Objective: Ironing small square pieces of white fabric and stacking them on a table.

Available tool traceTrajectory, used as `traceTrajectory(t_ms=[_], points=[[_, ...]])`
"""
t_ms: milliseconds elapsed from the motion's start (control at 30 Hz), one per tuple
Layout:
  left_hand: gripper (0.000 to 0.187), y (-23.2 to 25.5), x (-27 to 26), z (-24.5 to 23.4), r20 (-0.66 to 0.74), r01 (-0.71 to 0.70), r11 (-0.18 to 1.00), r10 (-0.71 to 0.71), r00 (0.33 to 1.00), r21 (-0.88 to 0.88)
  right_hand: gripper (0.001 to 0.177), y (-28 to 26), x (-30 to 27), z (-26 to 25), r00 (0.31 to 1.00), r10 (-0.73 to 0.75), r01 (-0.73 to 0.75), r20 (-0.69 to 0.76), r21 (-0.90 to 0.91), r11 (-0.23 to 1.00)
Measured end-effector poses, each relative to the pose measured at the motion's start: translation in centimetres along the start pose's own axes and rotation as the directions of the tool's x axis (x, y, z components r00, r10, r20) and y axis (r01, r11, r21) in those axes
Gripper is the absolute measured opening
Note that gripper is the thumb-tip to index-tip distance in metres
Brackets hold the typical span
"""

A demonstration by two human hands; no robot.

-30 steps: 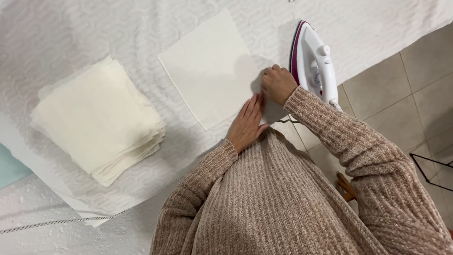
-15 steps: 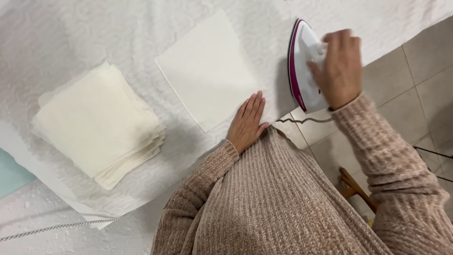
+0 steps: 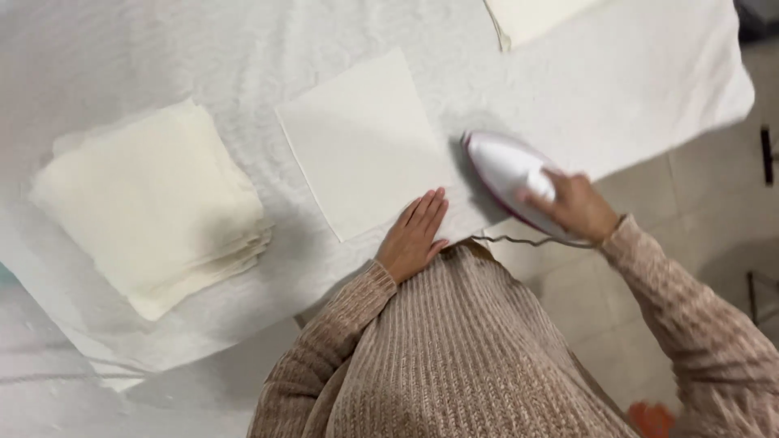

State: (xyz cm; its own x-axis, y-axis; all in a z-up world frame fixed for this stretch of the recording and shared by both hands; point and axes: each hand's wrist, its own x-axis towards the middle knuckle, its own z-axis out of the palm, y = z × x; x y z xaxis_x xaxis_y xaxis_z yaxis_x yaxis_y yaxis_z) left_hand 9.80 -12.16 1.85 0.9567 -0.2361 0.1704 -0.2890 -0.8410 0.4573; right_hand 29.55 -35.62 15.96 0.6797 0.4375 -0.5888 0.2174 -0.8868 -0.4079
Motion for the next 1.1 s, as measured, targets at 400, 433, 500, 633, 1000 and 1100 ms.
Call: traceTrajectory(t_ms=[400,433,500,633,1000,1100], points=[[0.053,1.2,0.4,0.2,-0.174,0.061,0.998,-0.060,0.983,-0.002,0.054,-1.1,2.3,-2.1,0.904,-0.244,0.385,0.352,-0.419,0.822],[0.053,1.2,0.5,0.3,-0.177,0.070,0.998,-0.069,0.982,-0.003,0.054,-1.1,2.6,-2.2,0.900,-0.246,0.392,0.359,-0.422,0.818],[0.049,1.3,0.4,0.6,-0.212,0.071,0.997,-0.066,0.975,0.014,0.055,-1.0,3.0,-2.2,0.891,-0.266,0.416,0.369,-0.426,0.803],[0.038,1.2,0.0,0.9,-0.345,0.073,0.995,-0.047,0.937,0.062,0.056,0.5,4.4,-1.6,0.884,-0.248,0.417,0.396,-0.429,0.801],[0.020,-1.9,-4.8,1.5,-0.541,0.398,0.917,-0.352,0.763,-0.035,0.055,-1.5,5.7,0.6,0.831,-0.304,0.510,0.466,-0.422,0.749],[0.008,-2.0,-4.3,0.9,-0.553,0.425,0.891,-0.437,0.709,-0.158,0.056,-2.3,5.7,0.8,0.824,-0.319,0.528,0.468,-0.430,0.732]])
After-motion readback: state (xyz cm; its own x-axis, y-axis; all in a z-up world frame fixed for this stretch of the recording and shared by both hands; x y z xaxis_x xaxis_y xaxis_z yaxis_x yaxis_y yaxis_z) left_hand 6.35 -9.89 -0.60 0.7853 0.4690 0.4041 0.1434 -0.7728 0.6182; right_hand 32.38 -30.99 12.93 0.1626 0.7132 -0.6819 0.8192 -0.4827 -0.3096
